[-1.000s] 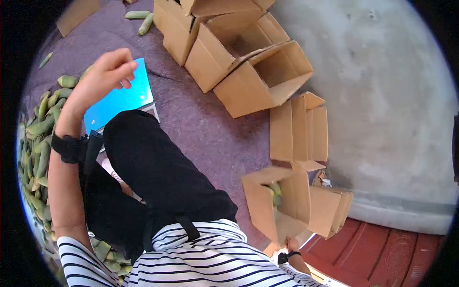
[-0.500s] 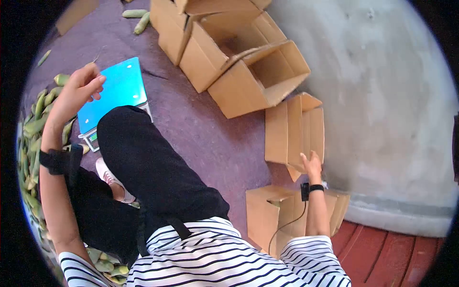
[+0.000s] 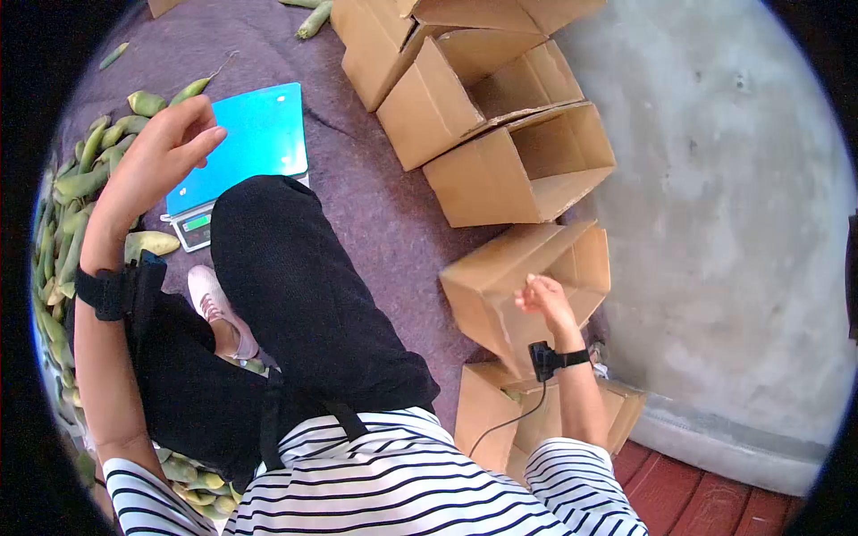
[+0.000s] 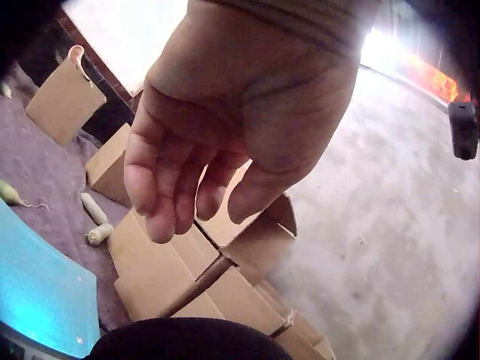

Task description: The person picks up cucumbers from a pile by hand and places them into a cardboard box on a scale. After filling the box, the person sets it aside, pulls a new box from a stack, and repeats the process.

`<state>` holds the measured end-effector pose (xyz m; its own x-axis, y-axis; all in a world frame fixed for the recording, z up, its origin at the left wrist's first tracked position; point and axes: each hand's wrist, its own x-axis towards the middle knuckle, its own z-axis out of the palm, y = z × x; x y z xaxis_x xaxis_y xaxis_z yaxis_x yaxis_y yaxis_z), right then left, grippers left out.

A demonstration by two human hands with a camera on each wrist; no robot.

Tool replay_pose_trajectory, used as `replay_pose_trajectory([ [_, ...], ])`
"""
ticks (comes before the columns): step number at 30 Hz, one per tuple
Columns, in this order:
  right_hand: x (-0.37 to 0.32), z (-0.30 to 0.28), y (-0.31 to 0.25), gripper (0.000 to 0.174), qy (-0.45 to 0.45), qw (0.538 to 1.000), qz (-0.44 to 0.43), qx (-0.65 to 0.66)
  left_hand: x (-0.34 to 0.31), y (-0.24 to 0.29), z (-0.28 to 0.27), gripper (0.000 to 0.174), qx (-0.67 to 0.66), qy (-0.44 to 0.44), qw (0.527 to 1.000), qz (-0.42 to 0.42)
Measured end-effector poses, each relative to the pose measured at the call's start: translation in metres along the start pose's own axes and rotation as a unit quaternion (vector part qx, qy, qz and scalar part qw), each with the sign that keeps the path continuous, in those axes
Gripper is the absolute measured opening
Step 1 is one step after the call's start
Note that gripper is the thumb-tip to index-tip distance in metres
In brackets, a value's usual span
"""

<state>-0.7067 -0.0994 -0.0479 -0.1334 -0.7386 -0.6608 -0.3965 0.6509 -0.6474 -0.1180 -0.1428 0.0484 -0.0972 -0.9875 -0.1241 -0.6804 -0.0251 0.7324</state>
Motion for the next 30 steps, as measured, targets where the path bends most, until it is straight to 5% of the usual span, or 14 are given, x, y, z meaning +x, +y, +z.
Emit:
replay_pose_trajectory([
  [1, -0.007, 0.015, -0.011, 0.043, -0.040, 0.992, -0.068, 0.099, -0.001, 0.002, 0.000, 0.020, 0.002, 0.000, 1.000, -0.005],
  [5, -0.046, 0.044, -0.040, 0.055, -0.046, 0.986, -0.158, 0.030, -0.002, 0.004, -0.003, 0.019, 0.014, 0.001, 1.000, -0.010],
  [6, -0.046, 0.034, -0.021, 0.056, -0.074, 0.957, -0.208, -0.191, -0.004, 0.006, -0.005, 0.019, 0.021, 0.003, 1.000, -0.019],
  [7, -0.051, 0.025, -0.006, 0.057, -0.098, 0.876, -0.247, -0.402, -0.006, 0.007, -0.007, 0.019, 0.027, 0.005, 0.999, -0.029],
  [9, -0.072, 0.014, 0.009, 0.060, -0.133, 0.835, -0.156, -0.511, -0.011, 0.002, -0.010, 0.020, 0.035, 0.021, 0.999, -0.032],
  [13, -0.069, 0.017, 0.069, 0.042, -0.023, 0.740, -0.227, -0.633, -0.021, -0.001, -0.010, 0.022, 0.088, 0.074, 0.991, 0.075],
  [19, -0.075, 0.065, 0.022, 0.012, -0.018, 0.779, -0.348, -0.521, -0.022, 0.000, -0.021, 0.025, 0.025, 0.125, 0.991, 0.034],
  [26, -0.094, 0.175, -0.065, 0.017, -0.001, 0.826, -0.428, -0.367, -0.024, -0.007, -0.038, 0.021, -0.014, 0.292, 0.954, 0.067],
  [30, -0.114, 0.223, -0.132, 0.015, -0.012, 0.794, -0.493, -0.357, -0.027, -0.021, -0.054, 0.023, -0.097, 0.384, 0.912, 0.103],
])
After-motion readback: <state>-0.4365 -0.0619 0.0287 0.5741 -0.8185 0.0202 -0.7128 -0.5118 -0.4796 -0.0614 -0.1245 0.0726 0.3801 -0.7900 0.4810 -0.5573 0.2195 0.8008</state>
